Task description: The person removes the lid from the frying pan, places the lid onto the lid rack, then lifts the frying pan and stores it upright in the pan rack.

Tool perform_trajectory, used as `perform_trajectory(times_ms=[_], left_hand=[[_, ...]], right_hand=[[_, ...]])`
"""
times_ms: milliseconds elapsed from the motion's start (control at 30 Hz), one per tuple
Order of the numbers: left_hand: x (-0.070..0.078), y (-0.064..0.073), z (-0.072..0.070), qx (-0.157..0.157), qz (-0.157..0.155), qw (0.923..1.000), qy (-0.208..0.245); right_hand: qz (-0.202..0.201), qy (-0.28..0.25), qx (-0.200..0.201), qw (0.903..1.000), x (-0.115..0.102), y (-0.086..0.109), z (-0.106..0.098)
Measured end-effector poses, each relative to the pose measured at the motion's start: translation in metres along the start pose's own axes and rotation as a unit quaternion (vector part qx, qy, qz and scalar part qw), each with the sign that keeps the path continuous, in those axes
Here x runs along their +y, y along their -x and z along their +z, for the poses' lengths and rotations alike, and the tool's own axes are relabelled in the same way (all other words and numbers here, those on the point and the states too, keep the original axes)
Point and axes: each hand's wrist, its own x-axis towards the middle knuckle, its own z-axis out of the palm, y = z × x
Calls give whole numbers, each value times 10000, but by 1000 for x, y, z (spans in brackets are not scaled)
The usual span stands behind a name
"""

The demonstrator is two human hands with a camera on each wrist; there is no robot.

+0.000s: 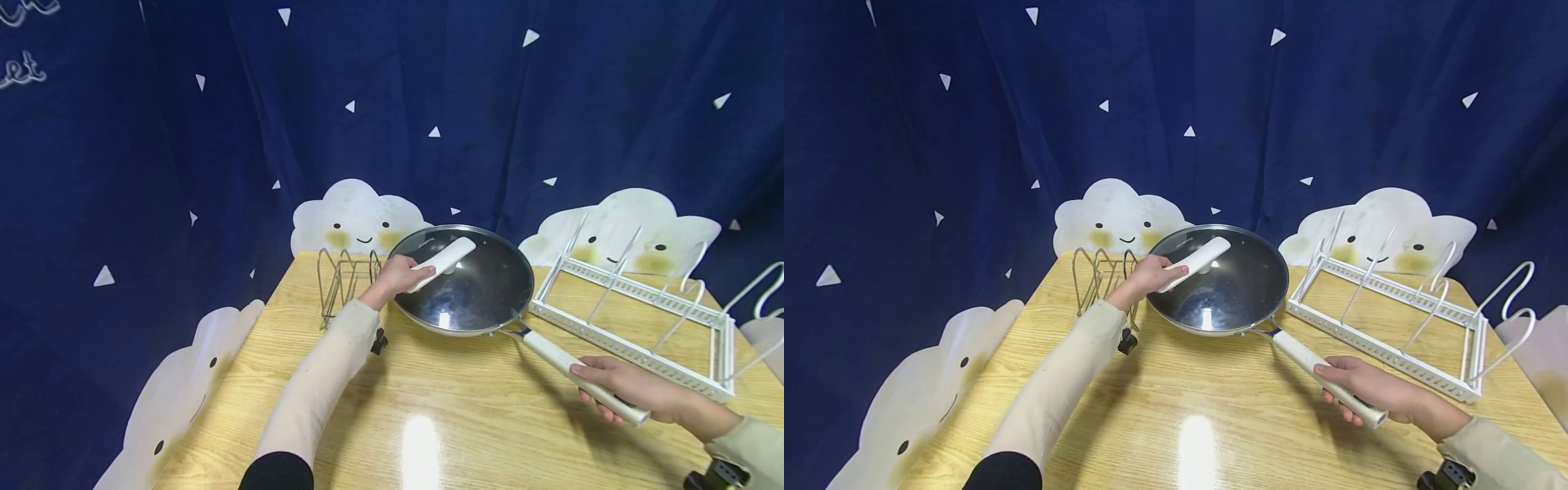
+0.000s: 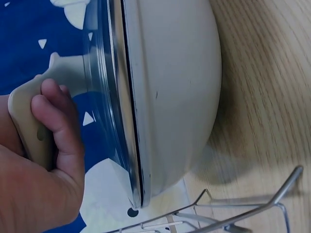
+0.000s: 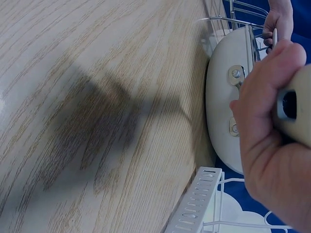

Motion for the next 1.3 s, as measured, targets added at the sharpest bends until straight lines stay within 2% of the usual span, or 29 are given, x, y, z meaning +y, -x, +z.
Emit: perform_trajectory(times_ms=[333, 433, 533, 633, 700, 867, 933, 1000, 1133, 1300], left_hand=[[6, 5, 8, -72, -358, 9980, 525], [6, 4, 8, -330, -388, 9956, 787], [4, 1, 4, -724, -398, 9911, 1043], [1, -4, 1, -1203, -527, 9811, 1419], [0, -7, -1, -1529, -718, 9686, 1823], [-2, -13, 0, -2178, -1154, 9302, 2720], [-3, -15, 0, -2311, -1214, 9223, 2851], [-3, -16, 0, -2393, -1238, 9186, 2891], [-5, -17, 0, -2450, -1228, 9160, 2931], [-6, -16, 1, -2408, -1077, 9181, 2957]], right_hand=[[20, 45, -4, 10000, 1, -1, -1], [13, 56, 24, 10000, 1, 0, -2], [3, 71, 51, 10000, 1, 0, -2], [-7, 87, 59, 9999, 1, -1, -2], [-3, 74, 48, 10000, 1, -1, -2], [36, 25, 20, 10000, 1, -1, -2], [49, 15, 20, 10000, 1, -1, -1], [56, 0, 18, 10000, 1, -2, -1], [76, -80, -53, 9999, 1, -2, -1], [116, -247, -226, 9994, 1, -1, -2]])
